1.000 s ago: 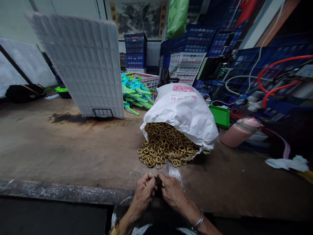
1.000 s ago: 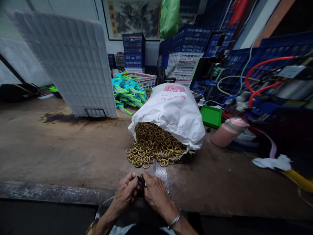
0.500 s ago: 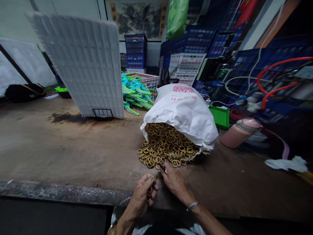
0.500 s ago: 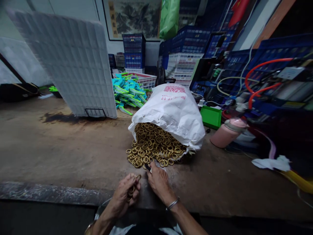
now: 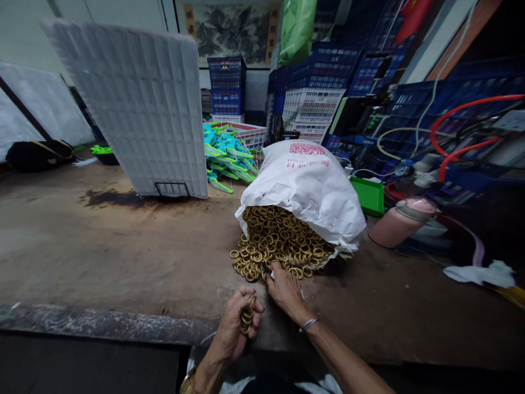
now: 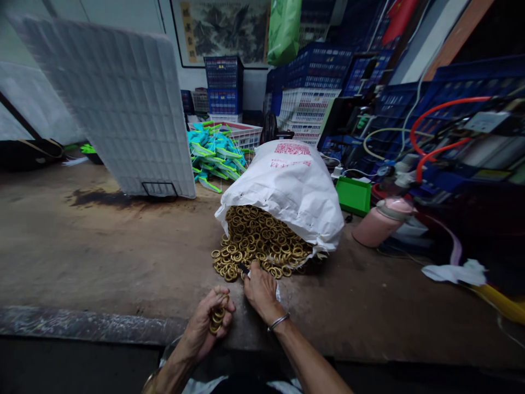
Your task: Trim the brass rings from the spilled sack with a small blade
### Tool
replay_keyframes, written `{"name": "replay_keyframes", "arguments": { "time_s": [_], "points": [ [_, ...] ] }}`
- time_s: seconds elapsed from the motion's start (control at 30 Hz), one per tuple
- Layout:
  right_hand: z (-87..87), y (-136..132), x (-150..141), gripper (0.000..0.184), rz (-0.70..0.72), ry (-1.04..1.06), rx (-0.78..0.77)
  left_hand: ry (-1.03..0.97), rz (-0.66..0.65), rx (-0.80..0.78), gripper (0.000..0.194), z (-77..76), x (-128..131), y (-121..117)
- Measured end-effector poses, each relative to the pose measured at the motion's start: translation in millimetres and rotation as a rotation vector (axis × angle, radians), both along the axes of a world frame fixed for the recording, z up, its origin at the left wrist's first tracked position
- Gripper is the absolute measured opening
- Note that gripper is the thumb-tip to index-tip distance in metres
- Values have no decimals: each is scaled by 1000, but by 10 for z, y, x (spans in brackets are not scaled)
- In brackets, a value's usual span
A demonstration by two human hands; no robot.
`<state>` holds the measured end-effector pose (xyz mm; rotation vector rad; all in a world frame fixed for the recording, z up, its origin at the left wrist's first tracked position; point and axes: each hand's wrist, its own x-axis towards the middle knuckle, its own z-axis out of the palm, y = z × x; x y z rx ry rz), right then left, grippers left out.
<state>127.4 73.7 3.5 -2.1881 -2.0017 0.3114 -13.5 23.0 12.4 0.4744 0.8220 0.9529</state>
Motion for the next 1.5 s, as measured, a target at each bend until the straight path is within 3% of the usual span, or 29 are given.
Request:
{"name": "replay_keyframes", "arguments": {
  "time_s": [0.13, 0.3, 0.43, 0.6, 0.77, 0.9, 1.03, 1.2, 1.33, 1.5],
  "points": [
    [-2, -47, 17, 14, 44, -15, 5, -52, -14, -34, 25, -1, -20, 17],
    [-55, -119, 73, 14, 97, 76, 9, -87, 63, -60, 26, -25, -25, 51],
    [-25, -190, 97, 10, 133, 402, -20, -55, 45, -48, 31, -45, -9, 55],
    [100, -300, 55, 7, 95, 846, -201, -10, 33, -39, 33, -46, 5, 53],
    [124, -362, -7, 12, 59, 1043, -319, 22, 24, -29, 38, -30, 16, 41],
    [82, -390, -39, 14, 61, 1192, -384, 170, -24, 106, 36, -59, 38, 7],
    [103, -413, -52, 11, 90, 1235, -456, 331, -56, 256, 36, -101, 53, -15],
    [139, -422, -46, 20, -8, 1238, -528, 383, -28, 291, 30, -77, 53, -19],
    [98, -423, -43, 32, -92, 1210, -471, 426, 32, 328, 21, -14, 59, -22],
    [58, -428, -54, 39, -10, 1090, -362, 464, 71, 375, 18, -14, 80, -24]
  ]
}}
